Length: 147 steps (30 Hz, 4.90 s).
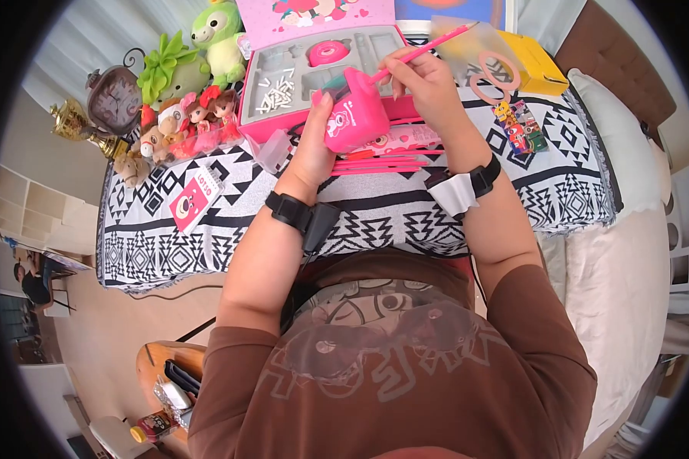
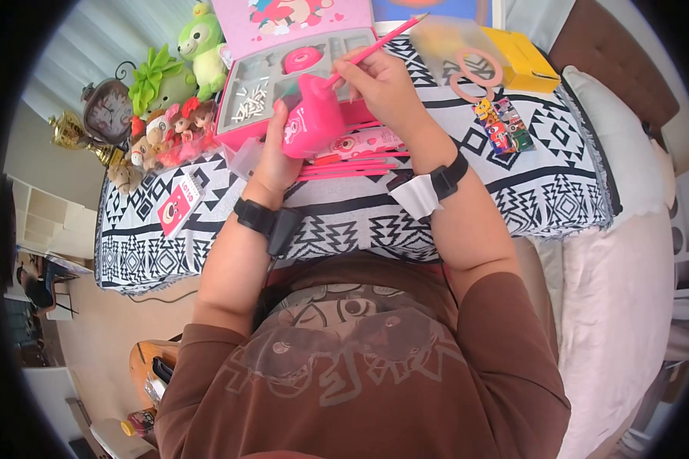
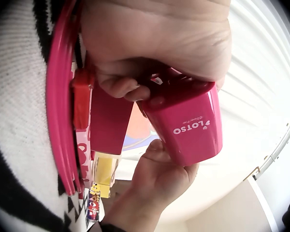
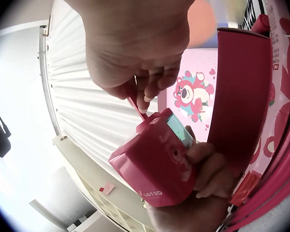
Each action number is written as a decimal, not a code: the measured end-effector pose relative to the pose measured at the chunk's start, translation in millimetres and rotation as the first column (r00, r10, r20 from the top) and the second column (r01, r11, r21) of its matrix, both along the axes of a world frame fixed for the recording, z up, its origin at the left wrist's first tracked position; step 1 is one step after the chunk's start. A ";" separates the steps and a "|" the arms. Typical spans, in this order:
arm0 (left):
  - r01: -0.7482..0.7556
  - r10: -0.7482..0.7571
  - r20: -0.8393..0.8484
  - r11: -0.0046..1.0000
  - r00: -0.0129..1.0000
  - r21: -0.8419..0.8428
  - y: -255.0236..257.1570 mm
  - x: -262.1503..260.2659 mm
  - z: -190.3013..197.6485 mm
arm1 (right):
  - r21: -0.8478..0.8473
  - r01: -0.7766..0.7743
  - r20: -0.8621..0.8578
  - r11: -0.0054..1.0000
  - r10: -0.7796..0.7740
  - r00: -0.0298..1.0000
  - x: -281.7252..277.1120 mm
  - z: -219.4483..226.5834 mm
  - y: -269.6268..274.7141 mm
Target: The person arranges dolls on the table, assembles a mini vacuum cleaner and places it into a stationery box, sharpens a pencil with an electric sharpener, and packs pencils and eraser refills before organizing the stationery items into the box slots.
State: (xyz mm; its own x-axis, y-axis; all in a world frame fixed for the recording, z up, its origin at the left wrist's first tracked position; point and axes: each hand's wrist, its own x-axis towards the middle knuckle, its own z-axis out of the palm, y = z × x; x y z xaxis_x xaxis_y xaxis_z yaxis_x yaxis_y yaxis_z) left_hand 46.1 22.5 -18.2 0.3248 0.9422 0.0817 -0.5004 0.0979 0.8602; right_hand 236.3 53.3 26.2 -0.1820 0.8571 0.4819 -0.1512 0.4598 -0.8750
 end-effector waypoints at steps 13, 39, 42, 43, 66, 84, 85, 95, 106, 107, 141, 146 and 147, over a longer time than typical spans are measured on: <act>-0.315 0.414 -0.174 0.854 0.893 0.414 -5.1 0.9 1.4 | -0.161 0.005 -0.156 0.987 -0.031 0.987 -6.0 -12.4 10.4; -0.292 0.440 -0.205 0.815 0.875 0.501 -10.1 -3.4 5.9 | -0.247 -0.366 -0.247 0.897 0.307 0.919 6.2 -19.7 22.7; -0.306 0.451 -0.178 0.798 0.874 0.519 -8.3 -2.5 3.4 | -0.236 -0.327 -0.204 0.915 0.283 0.937 6.1 -15.8 21.2; -0.305 0.450 -0.179 0.798 0.875 0.519 -8.2 -2.7 3.1 | -0.234 -0.305 -0.196 0.923 0.262 0.945 6.2 -14.6 20.5; -0.288 0.604 -0.355 0.715 0.714 0.637 -7.6 -6.4 1.2 | -0.293 -0.160 -0.174 0.942 0.112 0.978 0.3 -24.3 22.9; -0.320 0.570 -0.351 0.764 0.743 0.561 -6.6 -6.1 0.3 | -0.273 -0.269 -0.236 0.924 0.207 0.949 5.4 -21.3 25.8; -0.321 0.570 -0.351 0.763 0.743 0.560 -6.9 -6.2 0.4 | -0.266 -0.245 -0.218 0.932 0.190 0.957 4.3 -22.4 25.9; -0.320 0.632 -0.336 0.696 0.699 0.643 -4.8 -5.6 -2.6 | -0.295 -0.188 -0.231 0.937 0.121 0.965 -2.0 -23.6 22.3; -0.311 0.599 -0.343 0.727 0.724 0.613 -5.8 -4.3 -0.7 | -0.270 -0.209 -0.257 0.940 0.138 0.956 -3.0 -18.0 18.3; -0.317 0.618 -0.335 0.707 0.711 0.632 -4.5 -4.3 -1.6 | -0.270 -0.209 -0.257 0.940 0.138 0.956 -0.9 -17.8 19.3; -0.305 0.490 -0.289 0.809 0.823 0.503 -6.7 -4.5 1.2 | -0.201 -0.237 -0.158 0.950 0.207 0.965 3.0 -14.1 19.8; -0.318 0.609 -0.322 0.710 0.725 0.628 -5.9 -5.0 -1.5 | -0.235 -0.158 -0.180 0.959 0.117 0.977 -2.8 -20.2 18.7; -0.313 0.617 -0.324 0.701 0.717 0.641 -5.2 -5.0 -2.3 | -0.247 -0.156 -0.189 0.956 0.110 0.976 -3.0 -22.3 20.2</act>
State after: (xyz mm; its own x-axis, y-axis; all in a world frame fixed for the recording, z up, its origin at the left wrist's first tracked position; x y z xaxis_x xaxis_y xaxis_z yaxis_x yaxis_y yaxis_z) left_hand 41.1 17.3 -20.5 -0.0115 0.8315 0.5554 0.1460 -0.5481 0.8235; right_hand 233.3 73.5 3.9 -0.2370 0.9302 0.2803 -0.3536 0.1862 -0.9167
